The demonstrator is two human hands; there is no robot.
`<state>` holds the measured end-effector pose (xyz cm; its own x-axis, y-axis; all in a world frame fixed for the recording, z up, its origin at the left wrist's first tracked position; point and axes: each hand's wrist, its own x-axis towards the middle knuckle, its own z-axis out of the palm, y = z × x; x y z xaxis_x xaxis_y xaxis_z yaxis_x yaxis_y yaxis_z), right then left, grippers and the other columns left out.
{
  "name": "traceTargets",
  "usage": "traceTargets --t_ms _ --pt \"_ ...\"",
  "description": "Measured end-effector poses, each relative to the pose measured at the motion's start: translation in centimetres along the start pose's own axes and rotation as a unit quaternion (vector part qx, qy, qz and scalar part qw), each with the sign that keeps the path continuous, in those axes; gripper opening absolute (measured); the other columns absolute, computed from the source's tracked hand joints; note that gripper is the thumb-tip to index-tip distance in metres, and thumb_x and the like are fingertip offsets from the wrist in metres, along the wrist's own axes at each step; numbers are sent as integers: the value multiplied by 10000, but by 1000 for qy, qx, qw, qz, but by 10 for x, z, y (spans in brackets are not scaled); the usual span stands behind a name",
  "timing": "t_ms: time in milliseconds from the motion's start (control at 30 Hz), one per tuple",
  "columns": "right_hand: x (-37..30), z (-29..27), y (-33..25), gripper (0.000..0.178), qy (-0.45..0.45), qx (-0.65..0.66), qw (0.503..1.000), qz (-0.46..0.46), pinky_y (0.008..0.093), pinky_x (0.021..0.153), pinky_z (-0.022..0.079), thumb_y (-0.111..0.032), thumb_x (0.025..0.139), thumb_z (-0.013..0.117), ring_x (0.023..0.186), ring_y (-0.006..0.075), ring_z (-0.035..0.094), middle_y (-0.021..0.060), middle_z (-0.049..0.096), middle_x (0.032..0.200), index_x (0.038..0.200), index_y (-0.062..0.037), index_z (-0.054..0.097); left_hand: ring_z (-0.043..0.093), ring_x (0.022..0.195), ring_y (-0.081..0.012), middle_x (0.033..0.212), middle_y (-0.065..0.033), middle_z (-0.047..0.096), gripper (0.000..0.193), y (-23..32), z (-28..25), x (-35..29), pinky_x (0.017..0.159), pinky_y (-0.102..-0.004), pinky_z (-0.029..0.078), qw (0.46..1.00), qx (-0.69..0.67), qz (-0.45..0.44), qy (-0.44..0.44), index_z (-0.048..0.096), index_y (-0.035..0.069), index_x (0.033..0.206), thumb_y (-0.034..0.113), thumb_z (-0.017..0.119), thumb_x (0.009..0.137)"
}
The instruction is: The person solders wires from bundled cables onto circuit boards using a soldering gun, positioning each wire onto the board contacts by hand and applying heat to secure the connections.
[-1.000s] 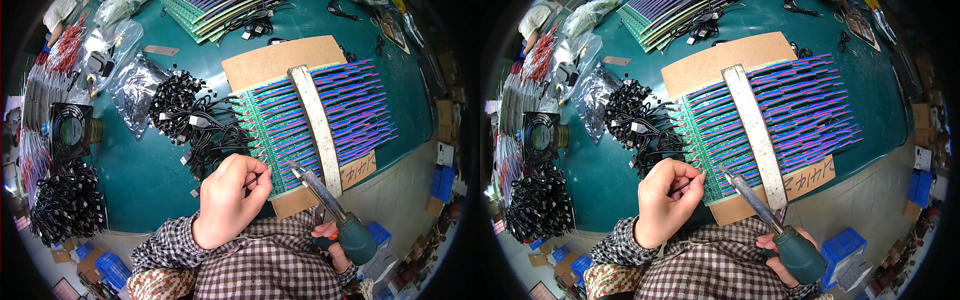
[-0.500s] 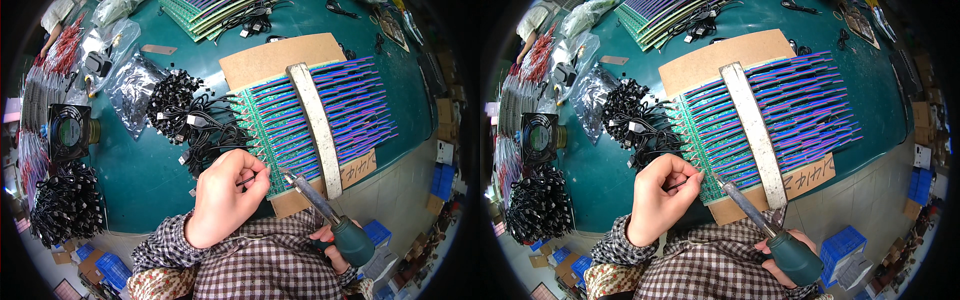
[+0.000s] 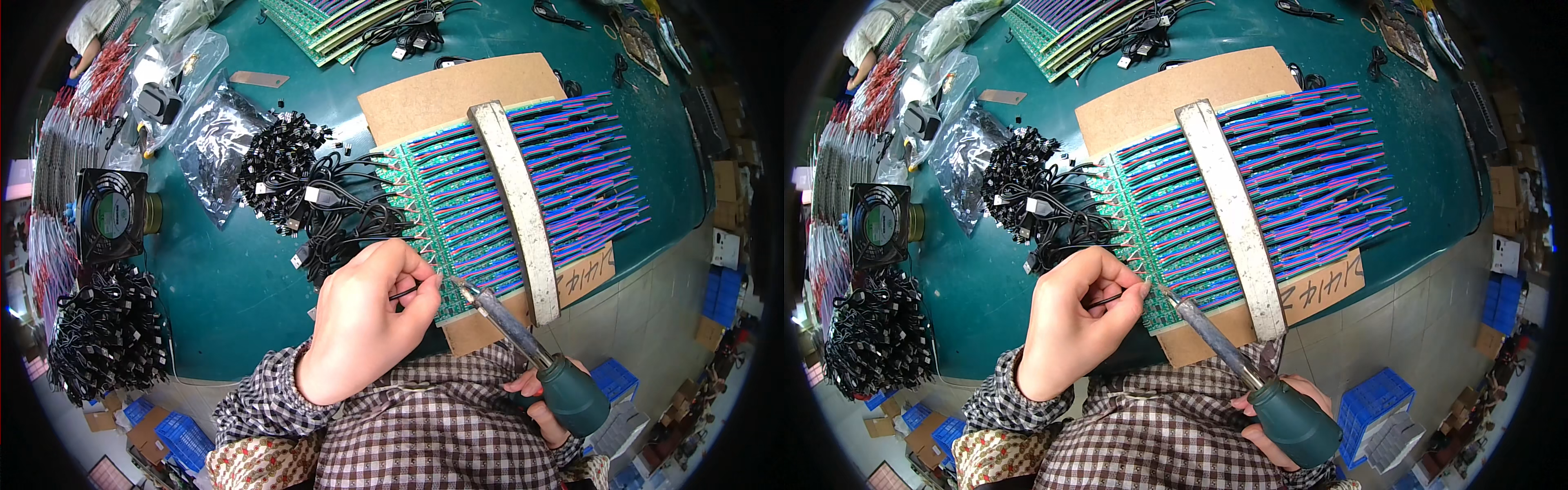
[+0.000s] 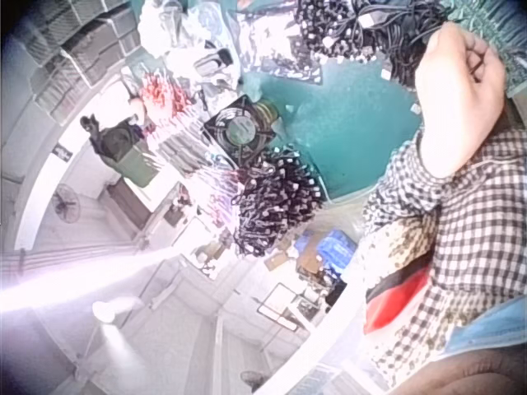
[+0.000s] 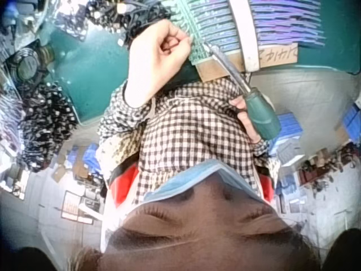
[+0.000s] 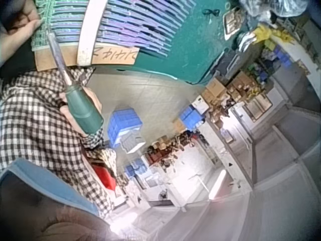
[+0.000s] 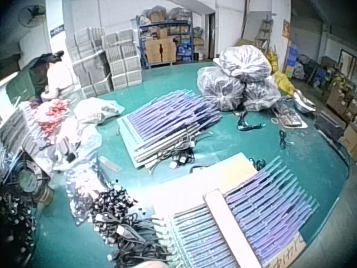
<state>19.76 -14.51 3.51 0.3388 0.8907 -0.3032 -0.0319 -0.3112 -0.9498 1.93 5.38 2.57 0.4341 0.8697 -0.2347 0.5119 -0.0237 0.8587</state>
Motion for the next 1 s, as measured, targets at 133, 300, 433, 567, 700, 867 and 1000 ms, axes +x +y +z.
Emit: traceTargets --t_ms 133,300,433,567,700,867,1000 --pt "0 -4 1 394 -21 -31 999 -14 294 667 486 -298 756 801 753 169 693 54 715 830 960 -22 607 508 605 -27 703 -16 570 110 1 3 -1 533 -188 421 1000 -8 10 15 593 -19 769 -14 702 768" --pt "-2 -2 3 432 -3 -21 1000 -14 312 686 496 -287 746 807 739 159 681 50 721 818 1012 -16 601 501 596 -27 700 -15 560 113 1 5 -2 521 -189 414 999 -11 27 29 592 -15 769 -6 704 769" --pt "-3 -17 13 475 -77 -113 990 -45 315 695 505 -295 746 807 743 160 680 57 723 820 1048 -1 586 485 580 -29 686 -12 549 112 1 4 -1 509 -193 404 999 -3 27 30 592 -10 767 0 704 769" --pt "-4 -16 13 514 -87 -123 988 -44 308 700 513 -295 745 810 758 171 689 71 722 825 1073 17 567 467 556 -42 663 -12 533 114 1 3 0 490 -204 386 999 21 41 23 591 -4 761 0 705 759" --pt "-5 -11 12 551 -61 -48 997 -11 323 732 523 -257 731 824 789 189 704 89 721 840 1095 43 539 464 549 -52 667 -20 530 111 2 0 1 483 -209 380 997 41 61 12 590 -3 759 -8 701 752" --pt "-7 -14 15 598 -65 -48 997 -10 328 745 525 -247 732 826 798 193 706 95 719 835 1136 55 505 467 554 -56 672 -24 531 107 0 1 2 481 -211 378 998 20 57 7 589 -6 759 -13 695 752" --pt "-5 -15 16 594 -86 -82 993 -27 322 741 524 -250 733 827 794 187 703 93 718 820 1129 56 507 466 553 -57 672 -25 531 105 1 0 1 479 -212 374 998 18 52 8 588 -6 758 -14 692 751"
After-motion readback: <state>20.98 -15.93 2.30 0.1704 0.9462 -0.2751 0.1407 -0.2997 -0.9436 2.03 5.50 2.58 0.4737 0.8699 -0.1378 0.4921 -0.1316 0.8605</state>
